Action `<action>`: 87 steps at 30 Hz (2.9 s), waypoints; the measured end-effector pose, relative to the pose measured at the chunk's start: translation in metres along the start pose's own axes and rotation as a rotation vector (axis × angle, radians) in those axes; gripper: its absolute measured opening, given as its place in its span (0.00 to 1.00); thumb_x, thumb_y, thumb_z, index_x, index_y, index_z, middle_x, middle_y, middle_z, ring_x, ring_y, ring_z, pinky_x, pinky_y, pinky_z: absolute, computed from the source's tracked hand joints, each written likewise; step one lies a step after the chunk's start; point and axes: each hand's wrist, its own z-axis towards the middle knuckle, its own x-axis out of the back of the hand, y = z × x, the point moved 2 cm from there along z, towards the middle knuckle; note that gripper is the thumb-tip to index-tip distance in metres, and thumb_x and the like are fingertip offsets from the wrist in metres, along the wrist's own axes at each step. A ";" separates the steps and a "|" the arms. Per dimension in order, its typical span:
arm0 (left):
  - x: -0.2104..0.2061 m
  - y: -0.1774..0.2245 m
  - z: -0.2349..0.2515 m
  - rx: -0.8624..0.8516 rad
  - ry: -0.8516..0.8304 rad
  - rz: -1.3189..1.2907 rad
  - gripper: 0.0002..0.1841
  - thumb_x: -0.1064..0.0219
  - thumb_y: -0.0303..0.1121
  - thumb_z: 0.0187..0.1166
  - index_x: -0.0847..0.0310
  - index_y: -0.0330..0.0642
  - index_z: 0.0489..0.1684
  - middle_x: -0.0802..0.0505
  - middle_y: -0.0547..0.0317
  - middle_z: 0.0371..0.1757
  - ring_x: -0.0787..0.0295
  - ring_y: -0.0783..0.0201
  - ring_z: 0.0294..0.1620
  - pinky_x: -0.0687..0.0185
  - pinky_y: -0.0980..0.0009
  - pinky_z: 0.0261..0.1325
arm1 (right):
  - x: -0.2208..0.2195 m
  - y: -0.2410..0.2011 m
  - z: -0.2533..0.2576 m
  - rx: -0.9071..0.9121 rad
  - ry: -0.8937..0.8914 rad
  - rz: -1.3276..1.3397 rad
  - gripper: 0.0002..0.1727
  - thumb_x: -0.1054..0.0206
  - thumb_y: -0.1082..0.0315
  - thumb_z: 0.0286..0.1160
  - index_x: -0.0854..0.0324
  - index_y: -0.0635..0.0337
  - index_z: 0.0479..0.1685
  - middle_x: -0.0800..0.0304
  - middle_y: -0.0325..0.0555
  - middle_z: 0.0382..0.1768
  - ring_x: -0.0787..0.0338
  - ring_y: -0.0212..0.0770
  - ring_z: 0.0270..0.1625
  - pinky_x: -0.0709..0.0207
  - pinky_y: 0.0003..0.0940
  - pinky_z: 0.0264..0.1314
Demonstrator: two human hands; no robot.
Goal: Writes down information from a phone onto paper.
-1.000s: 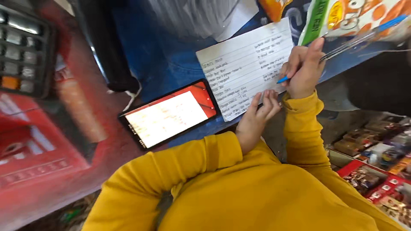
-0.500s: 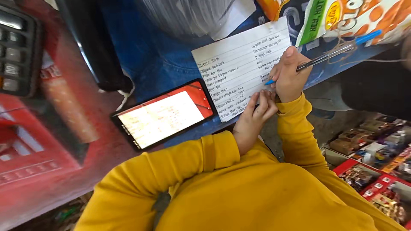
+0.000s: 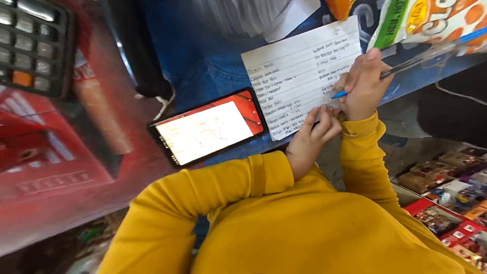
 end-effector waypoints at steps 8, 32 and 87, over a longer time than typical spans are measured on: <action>0.005 -0.004 0.001 -0.050 -0.143 -0.152 0.41 0.34 0.21 0.75 0.51 0.28 0.91 0.45 0.32 0.92 0.49 0.45 0.94 0.55 0.51 0.89 | 0.001 0.004 0.000 0.075 -0.099 0.009 0.30 0.62 0.70 0.92 0.21 0.40 0.18 0.13 0.18 0.18 0.16 0.17 0.17 0.21 0.15 0.20; 0.041 0.010 0.024 0.092 -0.349 -0.390 0.28 0.50 0.22 0.87 0.49 0.14 0.84 0.40 0.14 0.85 0.41 0.28 0.88 0.36 0.49 0.82 | 0.001 0.003 0.008 0.114 -0.256 0.012 0.34 0.70 0.60 0.95 0.29 0.41 0.13 0.20 0.17 0.15 0.20 0.18 0.15 0.23 0.14 0.17; 0.036 0.012 0.022 0.107 -0.343 -0.330 0.28 0.52 0.23 0.88 0.50 0.14 0.85 0.39 0.19 0.86 0.38 0.34 0.88 0.34 0.56 0.82 | 0.000 0.003 0.000 0.178 -0.051 -0.195 0.25 0.50 0.71 0.86 0.31 0.38 0.14 0.26 0.13 0.11 0.24 0.13 0.15 0.29 0.14 0.18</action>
